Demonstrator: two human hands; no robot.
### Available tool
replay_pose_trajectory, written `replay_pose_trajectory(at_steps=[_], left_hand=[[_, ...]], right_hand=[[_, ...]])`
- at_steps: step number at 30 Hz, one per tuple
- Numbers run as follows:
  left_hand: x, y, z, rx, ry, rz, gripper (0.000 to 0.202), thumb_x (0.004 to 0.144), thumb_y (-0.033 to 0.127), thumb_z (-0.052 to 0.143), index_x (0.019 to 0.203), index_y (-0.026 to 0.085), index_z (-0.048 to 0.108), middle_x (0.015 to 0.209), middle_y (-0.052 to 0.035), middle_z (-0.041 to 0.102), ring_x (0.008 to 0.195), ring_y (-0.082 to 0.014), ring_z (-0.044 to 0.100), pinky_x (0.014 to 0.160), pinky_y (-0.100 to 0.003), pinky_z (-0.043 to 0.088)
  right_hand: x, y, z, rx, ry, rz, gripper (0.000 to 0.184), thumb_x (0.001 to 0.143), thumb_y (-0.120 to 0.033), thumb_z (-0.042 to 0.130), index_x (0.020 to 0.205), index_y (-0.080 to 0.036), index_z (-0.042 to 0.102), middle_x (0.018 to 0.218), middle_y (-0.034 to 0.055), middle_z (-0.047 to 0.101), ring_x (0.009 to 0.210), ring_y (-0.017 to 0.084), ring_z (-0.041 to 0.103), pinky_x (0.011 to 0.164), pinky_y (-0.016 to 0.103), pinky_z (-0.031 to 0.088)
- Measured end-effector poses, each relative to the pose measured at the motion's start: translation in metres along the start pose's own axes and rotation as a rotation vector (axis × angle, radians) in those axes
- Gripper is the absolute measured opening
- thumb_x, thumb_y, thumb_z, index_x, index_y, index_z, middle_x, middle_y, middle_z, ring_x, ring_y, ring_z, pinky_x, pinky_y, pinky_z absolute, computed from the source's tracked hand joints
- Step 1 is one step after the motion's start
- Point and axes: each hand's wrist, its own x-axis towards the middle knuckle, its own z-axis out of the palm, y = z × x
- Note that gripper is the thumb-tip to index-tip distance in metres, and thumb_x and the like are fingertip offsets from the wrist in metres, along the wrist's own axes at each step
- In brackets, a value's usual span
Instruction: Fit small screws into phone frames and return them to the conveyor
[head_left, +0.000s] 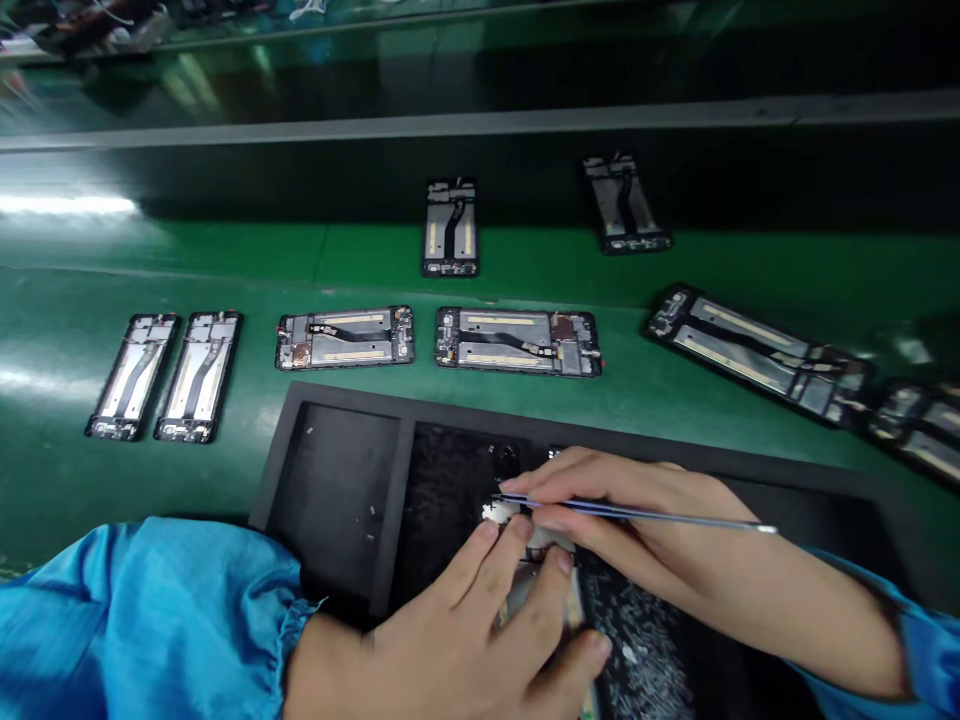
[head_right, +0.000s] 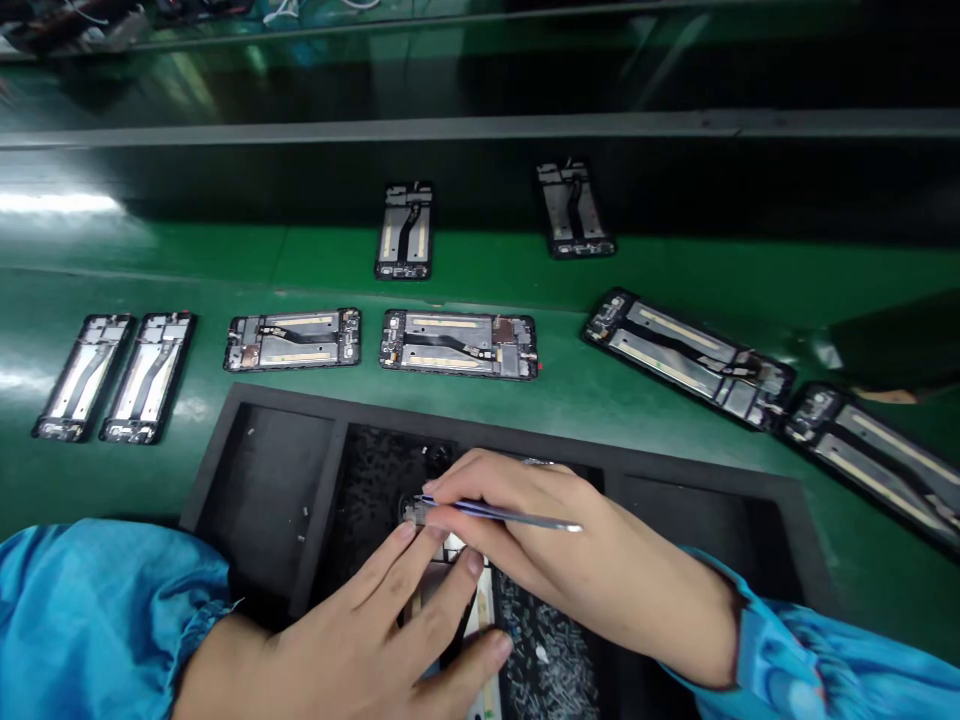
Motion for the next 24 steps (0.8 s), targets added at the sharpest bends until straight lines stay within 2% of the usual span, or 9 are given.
replay_pose_trajectory(at_steps=[2,8,14,19,24], left_hand=[[-0.001,0.001,0.002,0.000,-0.006,-0.001,0.037,0.105,0.037,0.052,0.134,0.021,0.066,0.135,-0.0095,0.069,0.121,-0.0361,0.069,0.108,-0.048,0.051],[-0.003,0.001,0.007,0.002,0.004,0.017,0.040,0.104,0.038,0.052,0.137,0.019,0.064,0.136,-0.0138,0.068,0.120,-0.0374,0.069,0.106,-0.050,0.052],[-0.006,0.000,0.006,-0.004,-0.014,0.055,0.045,0.104,0.043,0.055,0.141,0.018,0.061,0.140,-0.0168,0.064,0.122,-0.0392,0.068,0.108,-0.053,0.050],[-0.005,-0.003,0.005,-0.001,-0.022,0.066,0.045,0.104,0.045,0.055,0.142,0.021,0.062,0.140,-0.0132,0.065,0.120,-0.0364,0.069,0.104,-0.050,0.055],[-0.004,-0.007,0.001,-0.005,-0.040,0.117,0.049,0.105,0.048,0.055,0.143,0.018,0.060,0.141,-0.0153,0.064,0.121,-0.0364,0.068,0.105,-0.052,0.054]], right_hand=[[0.000,0.000,0.001,0.000,0.009,-0.012,0.013,0.103,-0.033,0.060,0.111,-0.026,0.068,0.106,0.0008,0.080,0.093,0.018,0.079,0.074,0.024,0.065],[-0.004,0.003,0.002,0.027,0.062,-0.046,0.015,0.099,-0.023,0.064,0.112,-0.029,0.067,0.104,0.0005,0.081,0.096,0.020,0.079,0.077,0.025,0.066],[-0.001,0.005,0.005,0.012,0.226,0.073,0.006,0.099,-0.029,0.064,0.102,-0.028,0.069,0.096,0.0027,0.079,0.086,0.021,0.078,0.072,0.028,0.065],[0.003,0.009,0.007,-0.067,0.221,0.042,0.006,0.098,-0.028,0.066,0.099,-0.024,0.070,0.091,0.0025,0.077,0.076,0.018,0.075,0.069,0.027,0.063],[0.005,0.013,0.010,-0.063,0.192,-0.008,0.006,0.098,-0.026,0.067,0.103,-0.024,0.071,0.094,0.0037,0.077,0.082,0.019,0.075,0.072,0.029,0.063]])
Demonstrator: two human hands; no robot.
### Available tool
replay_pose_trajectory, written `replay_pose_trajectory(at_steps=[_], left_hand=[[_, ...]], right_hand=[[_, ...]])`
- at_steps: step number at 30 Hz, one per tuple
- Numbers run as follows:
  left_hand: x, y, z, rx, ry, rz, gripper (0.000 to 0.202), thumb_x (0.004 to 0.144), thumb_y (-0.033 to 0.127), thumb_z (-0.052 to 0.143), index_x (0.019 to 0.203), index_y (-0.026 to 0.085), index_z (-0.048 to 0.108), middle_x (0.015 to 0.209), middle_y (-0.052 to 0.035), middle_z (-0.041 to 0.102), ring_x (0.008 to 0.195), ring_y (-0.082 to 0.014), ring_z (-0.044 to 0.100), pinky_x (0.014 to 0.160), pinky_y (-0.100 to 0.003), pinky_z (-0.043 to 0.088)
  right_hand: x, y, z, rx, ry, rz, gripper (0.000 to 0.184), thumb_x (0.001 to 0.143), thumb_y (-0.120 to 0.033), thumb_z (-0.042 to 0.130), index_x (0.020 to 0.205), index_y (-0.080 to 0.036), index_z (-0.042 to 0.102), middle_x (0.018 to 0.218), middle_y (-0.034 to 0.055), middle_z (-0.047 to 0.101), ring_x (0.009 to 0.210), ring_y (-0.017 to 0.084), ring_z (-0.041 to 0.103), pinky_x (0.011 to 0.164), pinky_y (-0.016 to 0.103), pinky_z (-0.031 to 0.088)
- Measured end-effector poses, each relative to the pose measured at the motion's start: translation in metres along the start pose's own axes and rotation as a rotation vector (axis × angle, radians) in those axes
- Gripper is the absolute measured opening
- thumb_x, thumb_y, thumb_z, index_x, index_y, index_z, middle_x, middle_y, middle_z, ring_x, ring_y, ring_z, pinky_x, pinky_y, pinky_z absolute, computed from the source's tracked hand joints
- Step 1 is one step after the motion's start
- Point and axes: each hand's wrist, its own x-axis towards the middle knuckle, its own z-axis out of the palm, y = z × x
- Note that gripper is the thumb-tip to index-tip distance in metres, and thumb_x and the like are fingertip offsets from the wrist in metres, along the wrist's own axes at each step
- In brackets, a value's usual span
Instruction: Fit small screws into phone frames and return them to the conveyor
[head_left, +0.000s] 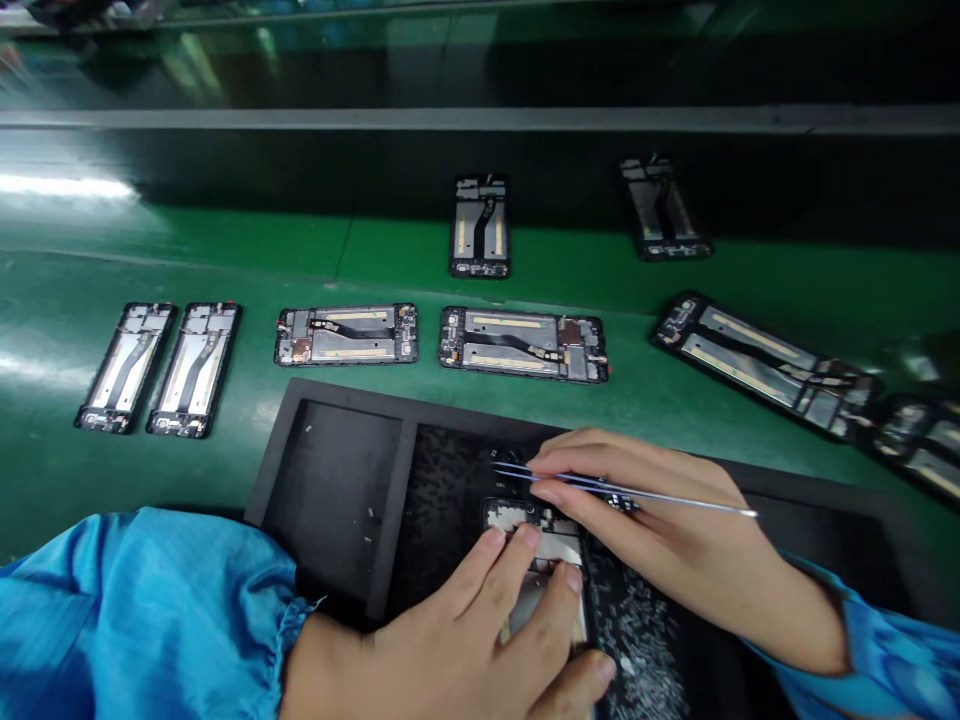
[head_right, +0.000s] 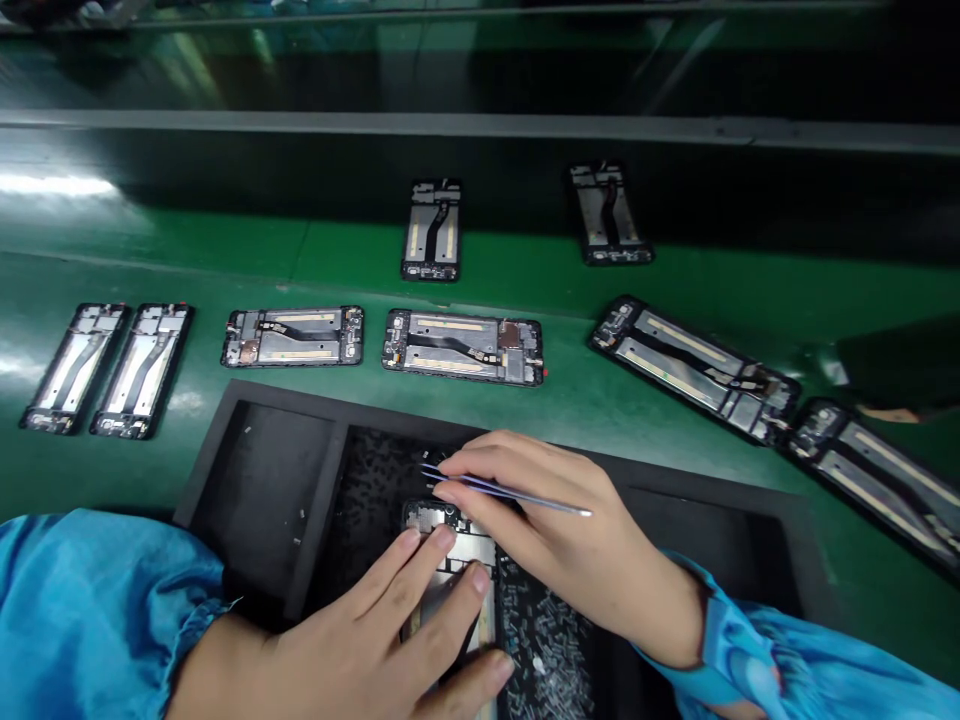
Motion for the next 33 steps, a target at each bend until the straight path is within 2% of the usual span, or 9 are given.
replay_pose_trajectory(at_steps=[4,10,16,20,23,24,26,29,33], left_hand=[[0.001,-0.003,-0.003,-0.019,-0.045,0.031,0.049,0.106,0.048,0.052,0.145,0.019,0.058,0.144,-0.0154,0.061,0.122,-0.0357,0.068,0.107,-0.052,0.053],[0.001,-0.001,0.001,-0.040,-0.007,-0.002,0.049,0.105,0.049,0.055,0.142,0.018,0.061,0.145,-0.0161,0.061,0.125,-0.0373,0.066,0.107,-0.051,0.053],[0.001,0.000,0.003,-0.025,0.001,-0.011,0.045,0.106,0.045,0.050,0.142,0.021,0.062,0.143,-0.0118,0.064,0.126,-0.0374,0.065,0.104,-0.050,0.056],[0.003,-0.001,-0.003,-0.071,0.002,-0.030,0.042,0.106,0.043,0.051,0.138,0.020,0.064,0.140,-0.0127,0.064,0.124,-0.0363,0.067,0.105,-0.049,0.056],[0.008,-0.007,-0.016,-0.180,0.054,-0.110,0.034,0.104,0.039,0.055,0.128,0.018,0.067,0.138,-0.0137,0.065,0.127,-0.0381,0.063,0.108,-0.052,0.054],[0.010,-0.011,-0.021,-0.255,0.079,-0.157,0.029,0.102,0.036,0.056,0.121,0.017,0.068,0.135,-0.0140,0.065,0.128,-0.0373,0.062,0.107,-0.050,0.055],[0.016,-0.024,-0.031,-0.464,0.088,-0.278,0.018,0.101,0.027,0.055,0.107,0.016,0.068,0.123,-0.0138,0.067,0.119,-0.0301,0.065,0.100,-0.039,0.059],[0.029,-0.052,-0.041,-0.699,-0.019,-0.527,0.015,0.100,0.019,0.049,0.099,0.016,0.063,0.104,-0.0081,0.064,0.087,-0.0169,0.065,0.076,-0.028,0.058],[0.047,-0.083,-0.045,-0.878,-0.376,-0.766,0.018,0.095,0.016,0.049,0.100,0.018,0.066,0.086,0.0000,0.064,0.072,-0.0135,0.059,0.064,-0.025,0.046]], right_hand=[[0.003,0.001,0.003,0.012,0.001,-0.005,0.005,0.098,-0.025,0.067,0.101,-0.024,0.071,0.093,0.0035,0.078,0.081,0.018,0.075,0.071,0.030,0.062],[0.006,0.000,0.005,0.034,-0.024,-0.026,0.005,0.099,-0.025,0.067,0.101,-0.024,0.072,0.091,0.0035,0.077,0.079,0.018,0.074,0.070,0.031,0.062],[0.008,0.000,0.005,0.034,-0.040,-0.058,0.007,0.099,-0.024,0.066,0.104,-0.023,0.071,0.093,0.0030,0.077,0.082,0.018,0.074,0.071,0.031,0.062],[0.007,-0.001,0.006,0.028,-0.025,-0.047,0.005,0.099,-0.022,0.066,0.101,-0.024,0.071,0.092,0.0017,0.078,0.081,0.017,0.074,0.072,0.029,0.061],[-0.002,-0.003,0.003,0.034,0.040,0.051,0.008,0.100,-0.024,0.063,0.098,-0.024,0.071,0.092,0.0011,0.078,0.080,0.017,0.076,0.071,0.027,0.062],[-0.006,-0.004,0.001,0.037,0.059,0.084,0.010,0.101,-0.024,0.061,0.098,-0.024,0.071,0.093,0.0010,0.079,0.081,0.017,0.076,0.070,0.026,0.062],[-0.012,-0.007,-0.001,0.034,0.077,0.108,0.015,0.104,-0.025,0.056,0.099,-0.024,0.071,0.091,0.0007,0.078,0.079,0.015,0.076,0.069,0.023,0.061],[-0.017,-0.011,-0.003,-0.012,0.057,0.063,0.023,0.108,-0.029,0.049,0.097,-0.022,0.068,0.086,0.0005,0.075,0.072,0.012,0.074,0.064,0.021,0.058],[-0.014,-0.013,-0.002,-0.065,-0.011,0.010,0.031,0.111,-0.033,0.041,0.097,-0.020,0.065,0.085,-0.0001,0.074,0.068,0.010,0.072,0.060,0.021,0.053]])
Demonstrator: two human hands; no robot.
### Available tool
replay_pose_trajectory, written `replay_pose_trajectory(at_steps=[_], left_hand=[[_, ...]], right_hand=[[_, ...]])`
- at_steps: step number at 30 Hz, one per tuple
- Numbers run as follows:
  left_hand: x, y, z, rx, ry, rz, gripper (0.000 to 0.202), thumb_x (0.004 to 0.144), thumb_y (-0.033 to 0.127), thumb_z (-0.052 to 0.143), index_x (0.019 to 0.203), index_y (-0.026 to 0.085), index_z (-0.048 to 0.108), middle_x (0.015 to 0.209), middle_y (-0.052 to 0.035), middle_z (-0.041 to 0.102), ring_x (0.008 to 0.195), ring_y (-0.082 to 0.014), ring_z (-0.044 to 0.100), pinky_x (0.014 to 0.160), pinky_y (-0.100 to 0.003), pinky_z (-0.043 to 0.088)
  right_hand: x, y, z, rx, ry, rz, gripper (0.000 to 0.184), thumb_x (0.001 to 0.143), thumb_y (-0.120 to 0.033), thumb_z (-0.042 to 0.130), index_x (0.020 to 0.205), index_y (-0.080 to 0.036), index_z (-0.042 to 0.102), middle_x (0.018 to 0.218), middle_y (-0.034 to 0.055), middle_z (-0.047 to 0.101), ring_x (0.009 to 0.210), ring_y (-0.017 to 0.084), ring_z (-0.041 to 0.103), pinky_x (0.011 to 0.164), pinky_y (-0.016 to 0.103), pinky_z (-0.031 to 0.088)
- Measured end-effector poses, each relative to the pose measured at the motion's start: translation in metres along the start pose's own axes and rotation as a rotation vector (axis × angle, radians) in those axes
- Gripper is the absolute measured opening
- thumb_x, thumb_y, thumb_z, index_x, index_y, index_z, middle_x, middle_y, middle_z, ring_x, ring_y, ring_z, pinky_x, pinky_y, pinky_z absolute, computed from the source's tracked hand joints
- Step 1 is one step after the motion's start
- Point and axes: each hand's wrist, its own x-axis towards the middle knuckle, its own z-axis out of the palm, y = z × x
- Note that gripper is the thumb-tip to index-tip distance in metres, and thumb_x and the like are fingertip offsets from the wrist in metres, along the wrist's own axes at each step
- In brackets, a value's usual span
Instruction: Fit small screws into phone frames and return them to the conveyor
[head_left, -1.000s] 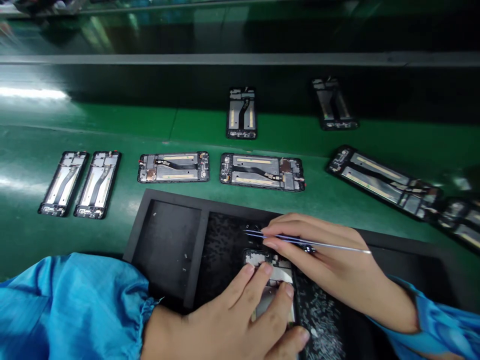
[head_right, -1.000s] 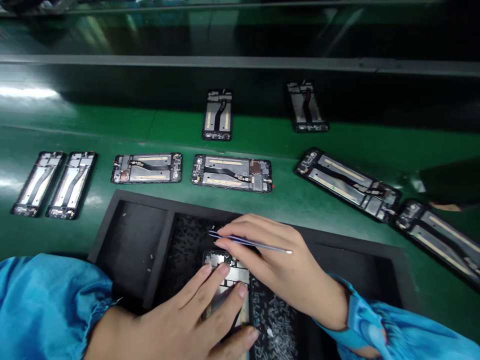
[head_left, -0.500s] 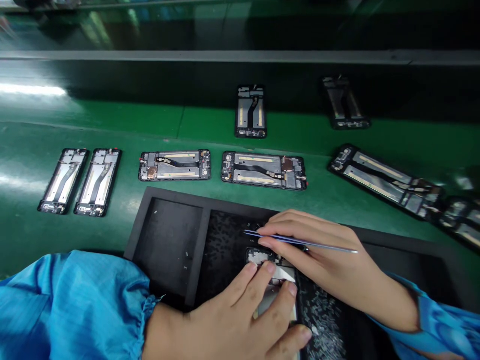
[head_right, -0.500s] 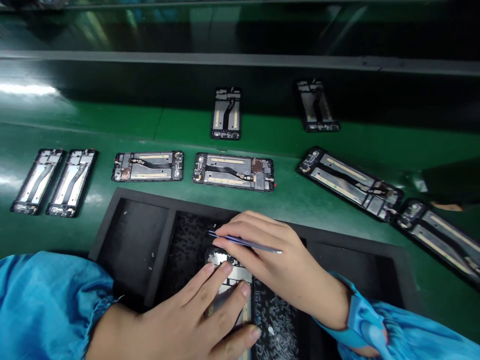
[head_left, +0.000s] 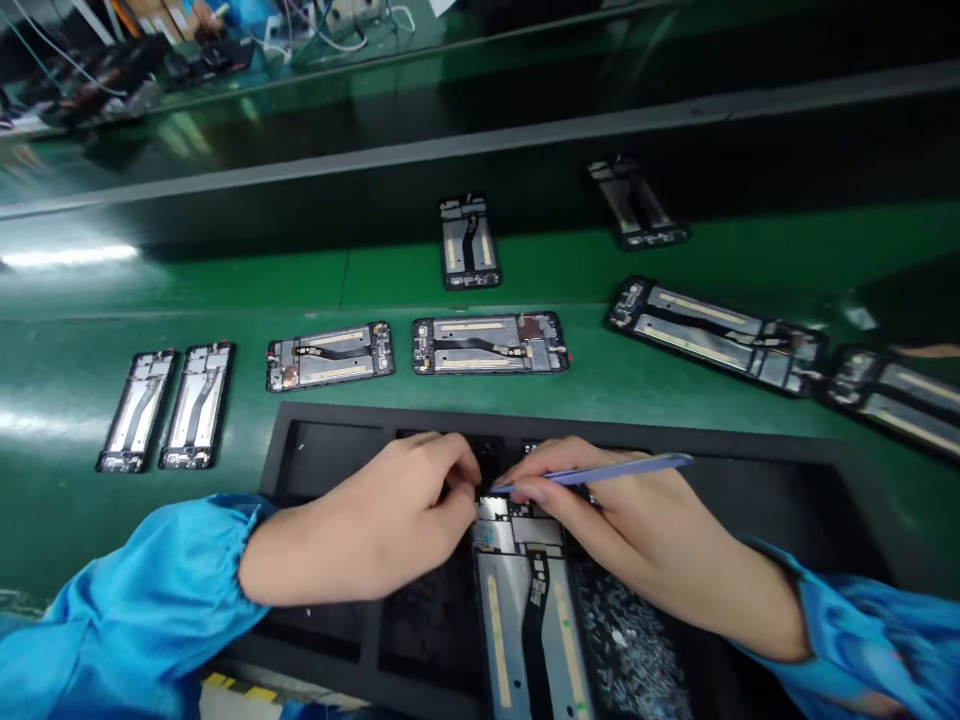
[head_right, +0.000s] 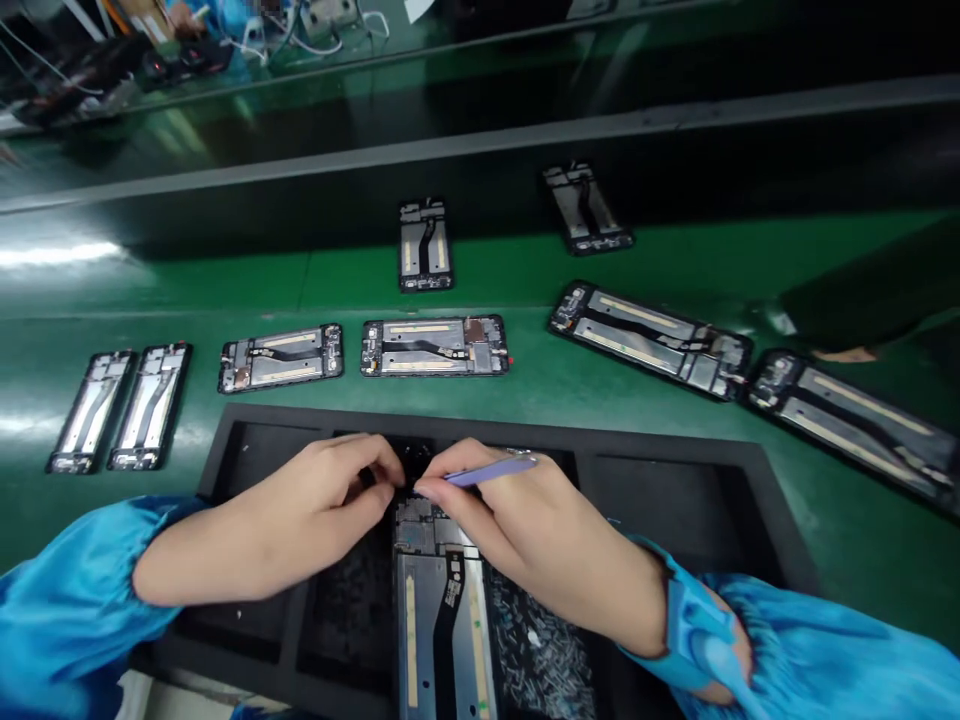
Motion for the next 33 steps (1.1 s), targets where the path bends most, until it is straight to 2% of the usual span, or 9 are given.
replay_pose_trajectory(at_steps=[2,6,10,14,20,22,26,29,33], left_hand=[[0.006,0.001,-0.005,-0.069,-0.145,-0.100,0.023,0.093,0.015,0.048,0.104,0.019,0.068,0.077,0.0029,0.064,0.066,-0.0120,0.057,0.059,-0.024,0.042],[0.012,-0.001,-0.004,-0.136,-0.231,-0.160,0.024,0.091,0.019,0.049,0.107,0.018,0.067,0.081,0.0027,0.067,0.063,-0.0100,0.057,0.056,-0.022,0.041],[0.019,-0.008,0.000,-0.302,-0.374,-0.267,0.017,0.092,0.025,0.044,0.089,0.019,0.060,0.065,0.0056,0.062,0.049,-0.0082,0.051,0.044,-0.019,0.037],[0.025,-0.010,0.001,-0.339,-0.393,-0.266,0.013,0.087,0.021,0.047,0.080,0.019,0.058,0.060,0.0068,0.056,0.049,-0.0077,0.048,0.040,-0.017,0.035],[0.028,-0.006,0.003,-0.337,-0.376,-0.310,0.015,0.085,0.017,0.049,0.072,0.018,0.055,0.058,0.0063,0.055,0.049,-0.0062,0.049,0.044,-0.016,0.037],[0.030,-0.005,0.005,-0.351,-0.378,-0.359,0.010,0.087,0.018,0.050,0.078,0.019,0.056,0.055,0.0070,0.053,0.046,-0.0071,0.046,0.041,-0.016,0.035],[0.033,-0.004,0.006,-0.415,-0.421,-0.428,0.009,0.090,0.021,0.049,0.095,0.021,0.057,0.048,0.0106,0.043,0.039,-0.0070,0.034,0.037,-0.015,0.027],[0.034,-0.005,0.006,-0.458,-0.446,-0.437,0.010,0.091,0.021,0.049,0.096,0.020,0.057,0.047,0.0112,0.041,0.037,-0.0057,0.029,0.037,-0.014,0.023],[0.035,-0.007,0.006,-0.466,-0.465,-0.425,0.018,0.088,0.015,0.045,0.100,0.018,0.058,0.047,0.0093,0.046,0.034,-0.0069,0.032,0.034,-0.014,0.025]], right_hand=[[0.001,0.001,0.001,-0.022,-0.004,-0.016,0.032,0.112,-0.034,0.039,0.098,-0.020,0.064,0.085,-0.0011,0.074,0.065,0.009,0.070,0.057,0.022,0.051],[0.001,0.004,0.000,-0.055,-0.023,-0.034,0.035,0.112,-0.037,0.036,0.098,-0.020,0.064,0.085,-0.0017,0.074,0.065,0.010,0.071,0.057,0.025,0.051],[0.001,0.004,-0.004,-0.085,-0.061,-0.075,0.042,0.113,-0.041,0.030,0.097,-0.020,0.063,0.084,-0.0010,0.075,0.067,0.011,0.072,0.058,0.026,0.051],[0.001,0.005,-0.003,-0.067,-0.073,-0.081,0.040,0.112,-0.043,0.033,0.097,-0.021,0.062,0.083,-0.0018,0.073,0.063,0.012,0.069,0.056,0.028,0.049],[-0.001,0.006,-0.002,0.059,-0.068,-0.020,0.025,0.109,-0.035,0.046,0.096,-0.022,0.062,0.078,-0.0033,0.069,0.061,0.011,0.064,0.056,0.026,0.046],[-0.001,0.006,-0.004,0.108,-0.024,0.033,0.022,0.108,-0.034,0.049,0.095,-0.022,0.063,0.077,-0.0036,0.068,0.057,0.010,0.060,0.054,0.026,0.045],[0.001,0.007,-0.009,0.178,0.111,0.183,0.030,0.106,-0.039,0.049,0.084,-0.023,0.063,0.078,-0.0008,0.070,0.055,0.011,0.058,0.050,0.027,0.041],[0.003,0.009,-0.012,0.223,0.125,0.268,0.034,0.104,-0.042,0.051,0.080,-0.022,0.063,0.076,-0.0001,0.070,0.050,0.010,0.054,0.047,0.028,0.039],[0.004,0.014,-0.014,0.231,0.107,0.313,0.039,0.104,-0.049,0.050,0.081,-0.022,0.066,0.082,0.0010,0.073,0.048,0.009,0.049,0.046,0.028,0.036]])
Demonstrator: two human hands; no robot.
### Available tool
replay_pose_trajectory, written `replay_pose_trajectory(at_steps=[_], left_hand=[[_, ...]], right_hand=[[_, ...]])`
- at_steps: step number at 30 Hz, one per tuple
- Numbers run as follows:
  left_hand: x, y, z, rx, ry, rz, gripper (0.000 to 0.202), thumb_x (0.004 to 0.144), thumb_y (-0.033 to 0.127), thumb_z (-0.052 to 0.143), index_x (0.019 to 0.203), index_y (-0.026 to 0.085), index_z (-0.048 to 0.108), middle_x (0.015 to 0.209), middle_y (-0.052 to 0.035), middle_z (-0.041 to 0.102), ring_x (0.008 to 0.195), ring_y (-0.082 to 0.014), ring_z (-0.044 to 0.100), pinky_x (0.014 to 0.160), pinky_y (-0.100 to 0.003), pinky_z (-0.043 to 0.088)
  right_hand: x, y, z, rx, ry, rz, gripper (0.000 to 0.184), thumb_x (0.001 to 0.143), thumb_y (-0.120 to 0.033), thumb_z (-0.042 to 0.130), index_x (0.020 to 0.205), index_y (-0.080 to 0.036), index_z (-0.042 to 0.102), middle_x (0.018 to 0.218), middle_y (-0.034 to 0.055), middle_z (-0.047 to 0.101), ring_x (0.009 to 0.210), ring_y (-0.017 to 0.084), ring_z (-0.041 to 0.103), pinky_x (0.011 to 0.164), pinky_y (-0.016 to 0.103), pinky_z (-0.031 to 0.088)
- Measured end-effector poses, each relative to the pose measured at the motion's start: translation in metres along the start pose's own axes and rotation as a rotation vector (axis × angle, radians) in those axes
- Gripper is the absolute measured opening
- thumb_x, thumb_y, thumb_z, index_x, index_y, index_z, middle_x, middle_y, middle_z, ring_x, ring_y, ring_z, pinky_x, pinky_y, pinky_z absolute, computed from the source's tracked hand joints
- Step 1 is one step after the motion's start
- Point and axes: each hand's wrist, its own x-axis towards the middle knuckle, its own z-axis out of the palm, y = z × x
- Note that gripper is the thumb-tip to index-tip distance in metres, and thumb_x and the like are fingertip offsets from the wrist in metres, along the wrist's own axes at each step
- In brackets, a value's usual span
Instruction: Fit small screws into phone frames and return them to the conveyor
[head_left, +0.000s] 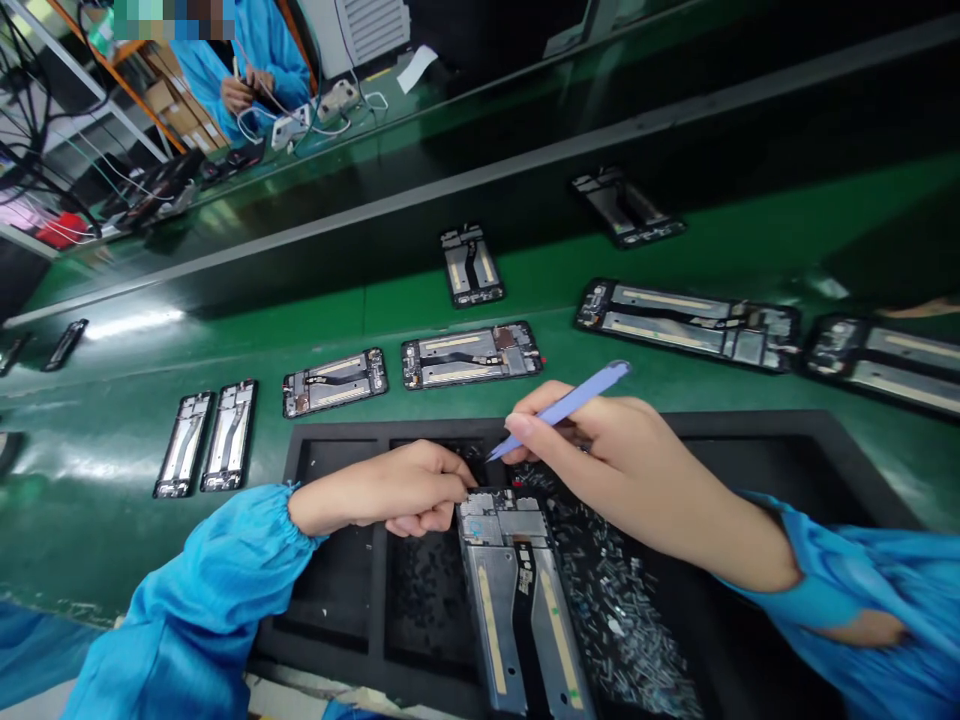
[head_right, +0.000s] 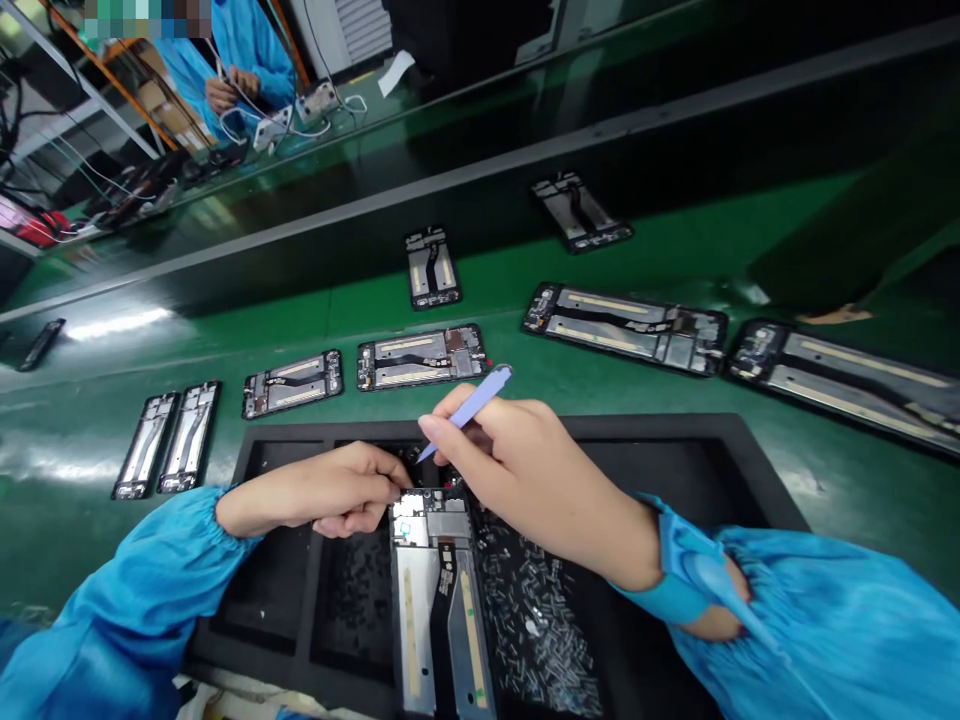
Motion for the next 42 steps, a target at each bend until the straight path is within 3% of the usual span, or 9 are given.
replay_pose_trajectory(at_steps=[10,15,22,28,33,36,39,40,42], left_hand=[[-0.002,-0.003,0.007,0.047,0.099,0.030,0.008,0.088,0.018,0.048,0.090,0.019,0.056,0.047,0.0084,0.051,0.030,-0.0072,0.035,0.031,-0.013,0.027],[-0.002,-0.005,0.008,0.038,0.086,0.069,0.009,0.089,0.026,0.052,0.084,0.020,0.054,0.048,0.0076,0.053,0.030,-0.0067,0.036,0.030,-0.013,0.027],[0.000,-0.005,0.004,-0.012,0.033,0.084,0.011,0.083,0.026,0.053,0.092,0.020,0.055,0.048,0.0090,0.051,0.030,-0.0078,0.034,0.029,-0.014,0.026],[-0.002,-0.005,0.007,-0.015,0.067,0.081,0.009,0.083,0.024,0.053,0.091,0.021,0.056,0.047,0.0095,0.049,0.030,-0.0071,0.033,0.029,-0.013,0.025],[0.002,-0.006,0.008,-0.010,0.072,0.080,0.011,0.086,0.031,0.056,0.086,0.020,0.055,0.048,0.0089,0.048,0.031,-0.0067,0.032,0.031,-0.014,0.026],[-0.004,-0.002,0.003,0.009,0.097,0.098,0.020,0.088,0.037,0.056,0.093,0.018,0.059,0.049,0.0068,0.052,0.031,-0.0087,0.036,0.032,-0.017,0.028],[-0.031,-0.002,0.007,0.042,0.223,0.135,0.036,0.095,0.043,0.050,0.113,0.014,0.061,0.048,0.0078,0.050,0.032,-0.0095,0.036,0.035,-0.017,0.027],[-0.043,-0.006,0.015,0.071,0.329,0.157,0.040,0.098,0.045,0.048,0.119,0.014,0.060,0.049,0.0084,0.048,0.034,-0.0095,0.037,0.037,-0.017,0.028],[-0.064,-0.022,0.042,0.180,0.650,0.229,0.042,0.102,0.047,0.045,0.126,0.016,0.059,0.059,0.0053,0.054,0.047,-0.0116,0.049,0.048,-0.020,0.039]], right_hand=[[0.002,-0.004,-0.001,0.020,-0.068,0.035,0.036,0.104,-0.049,0.049,0.084,-0.023,0.064,0.073,-0.0009,0.070,0.053,0.012,0.056,0.052,0.029,0.041],[0.003,-0.005,-0.003,0.041,-0.071,0.044,0.035,0.103,-0.050,0.049,0.084,-0.023,0.064,0.067,-0.0010,0.067,0.057,0.015,0.059,0.054,0.029,0.044],[0.001,-0.004,-0.002,0.045,-0.103,0.038,0.036,0.102,-0.051,0.049,0.086,-0.023,0.065,0.071,0.0003,0.070,0.058,0.017,0.062,0.051,0.031,0.043],[0.003,-0.005,-0.002,0.064,-0.145,0.082,0.036,0.102,-0.053,0.048,0.085,-0.024,0.061,0.072,-0.0007,0.070,0.060,0.017,0.063,0.053,0.031,0.042],[0.004,-0.004,-0.001,0.051,-0.141,0.089,0.035,0.101,-0.051,0.049,0.085,-0.023,0.063,0.071,-0.0008,0.071,0.059,0.016,0.062,0.053,0.031,0.041],[0.005,-0.005,-0.003,0.074,-0.114,0.095,0.032,0.100,-0.049,0.053,0.086,-0.022,0.065,0.072,-0.0006,0.072,0.059,0.016,0.063,0.057,0.031,0.046],[0.005,-0.004,-0.006,0.196,-0.048,0.115,0.031,0.098,-0.050,0.057,0.089,-0.022,0.065,0.074,0.0015,0.074,0.070,0.019,0.071,0.068,0.032,0.054],[0.005,-0.002,-0.007,0.238,-0.025,0.117,0.033,0.098,-0.052,0.058,0.089,-0.021,0.065,0.075,0.0024,0.075,0.073,0.020,0.072,0.070,0.033,0.055],[0.005,0.002,-0.008,0.295,0.018,0.114,0.039,0.097,-0.058,0.057,0.090,-0.021,0.065,0.075,0.0038,0.074,0.073,0.021,0.073,0.072,0.034,0.057]])
